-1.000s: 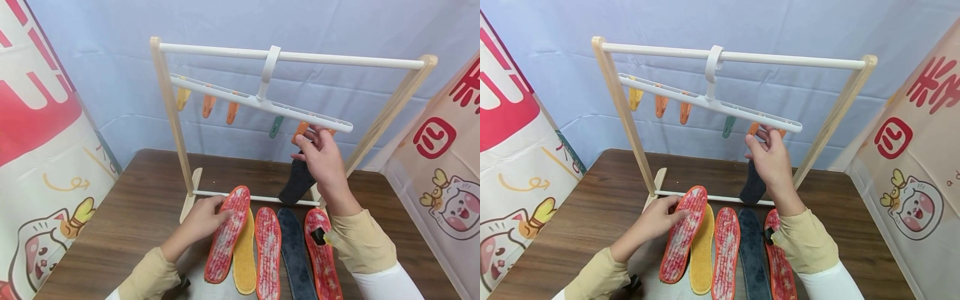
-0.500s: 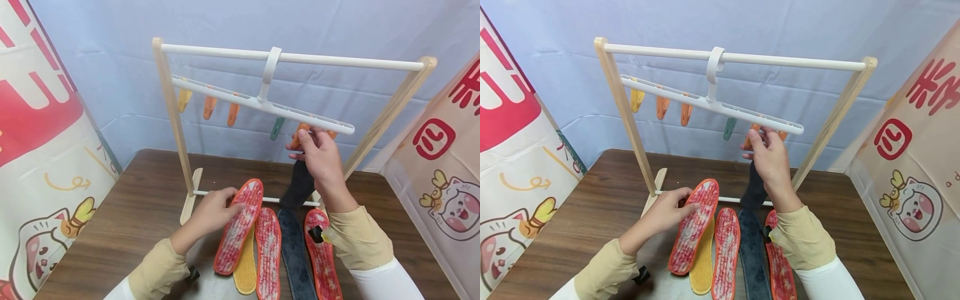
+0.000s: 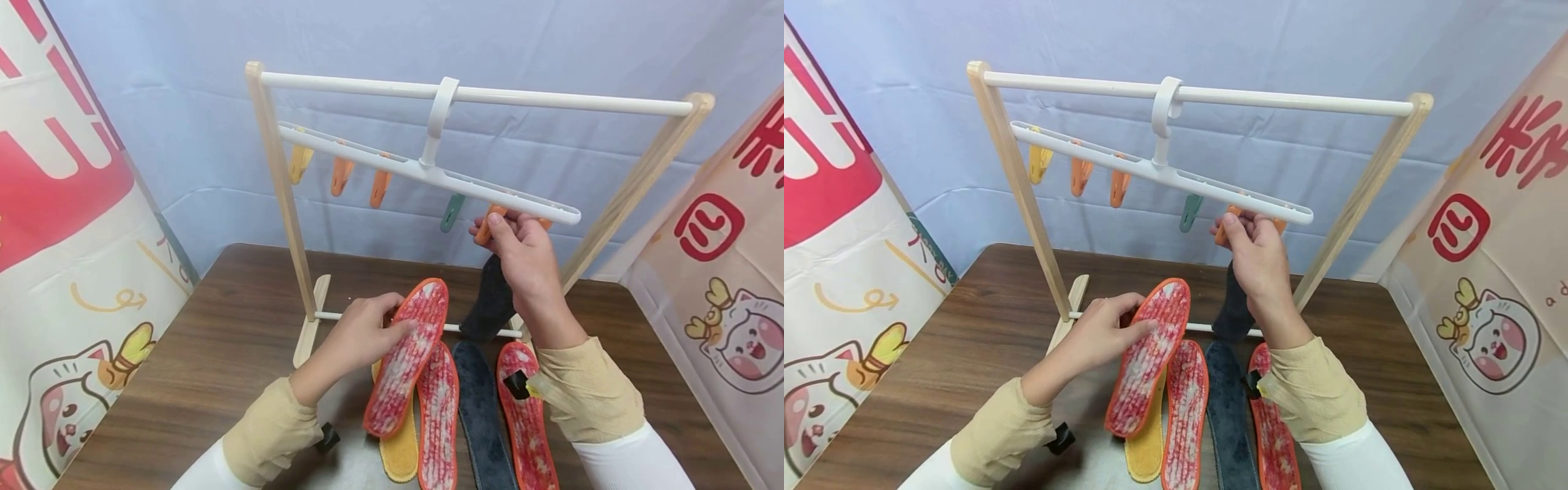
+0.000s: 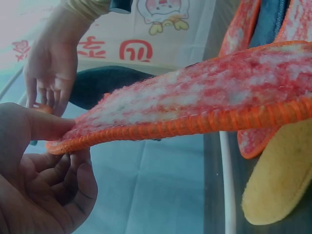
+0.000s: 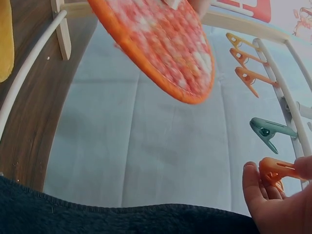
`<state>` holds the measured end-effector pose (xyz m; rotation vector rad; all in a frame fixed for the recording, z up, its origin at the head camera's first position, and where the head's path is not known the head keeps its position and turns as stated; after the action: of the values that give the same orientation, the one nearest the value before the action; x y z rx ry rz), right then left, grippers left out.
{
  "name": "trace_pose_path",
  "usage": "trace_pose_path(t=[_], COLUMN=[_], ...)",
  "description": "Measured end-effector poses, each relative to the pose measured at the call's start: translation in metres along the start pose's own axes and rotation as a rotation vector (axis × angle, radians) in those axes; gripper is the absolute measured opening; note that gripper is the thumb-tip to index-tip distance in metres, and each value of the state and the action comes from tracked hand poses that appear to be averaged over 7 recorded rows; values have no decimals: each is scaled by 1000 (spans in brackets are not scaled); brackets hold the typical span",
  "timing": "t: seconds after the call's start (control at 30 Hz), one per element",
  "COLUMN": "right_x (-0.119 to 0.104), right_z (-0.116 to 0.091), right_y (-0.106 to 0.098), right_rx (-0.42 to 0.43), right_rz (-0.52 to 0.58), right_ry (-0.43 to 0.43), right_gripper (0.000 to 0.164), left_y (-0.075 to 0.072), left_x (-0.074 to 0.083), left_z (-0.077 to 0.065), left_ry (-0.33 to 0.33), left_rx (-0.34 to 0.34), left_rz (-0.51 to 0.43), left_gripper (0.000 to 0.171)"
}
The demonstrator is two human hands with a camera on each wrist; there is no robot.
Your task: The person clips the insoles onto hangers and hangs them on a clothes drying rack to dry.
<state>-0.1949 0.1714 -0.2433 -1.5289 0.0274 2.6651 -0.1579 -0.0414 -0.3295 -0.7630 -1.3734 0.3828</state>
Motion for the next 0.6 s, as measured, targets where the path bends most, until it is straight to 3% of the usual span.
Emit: trace_pose_path(t=[0.6], right_x=[-7], right_z=[-5], right_y=[-3], right_rx=[33], right_rz=[62], right_ry=[-41], right_gripper=[32], left_y=[1], left_x=[21], left_z=[8], left_ry=[27], left_rx=[-13], left_rz=[-11], left_gripper=[19])
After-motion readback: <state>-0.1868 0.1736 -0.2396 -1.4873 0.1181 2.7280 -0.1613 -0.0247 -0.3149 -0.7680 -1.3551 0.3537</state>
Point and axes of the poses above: each hand's wrist, its own z-axis towards the middle knuckle, its own y-axis out of the palm, x = y × z, the point moved 3 cm from there along z, towards the middle knuckle, and after that the axes turned 13 degrees about -y, right-handed, at the moved point
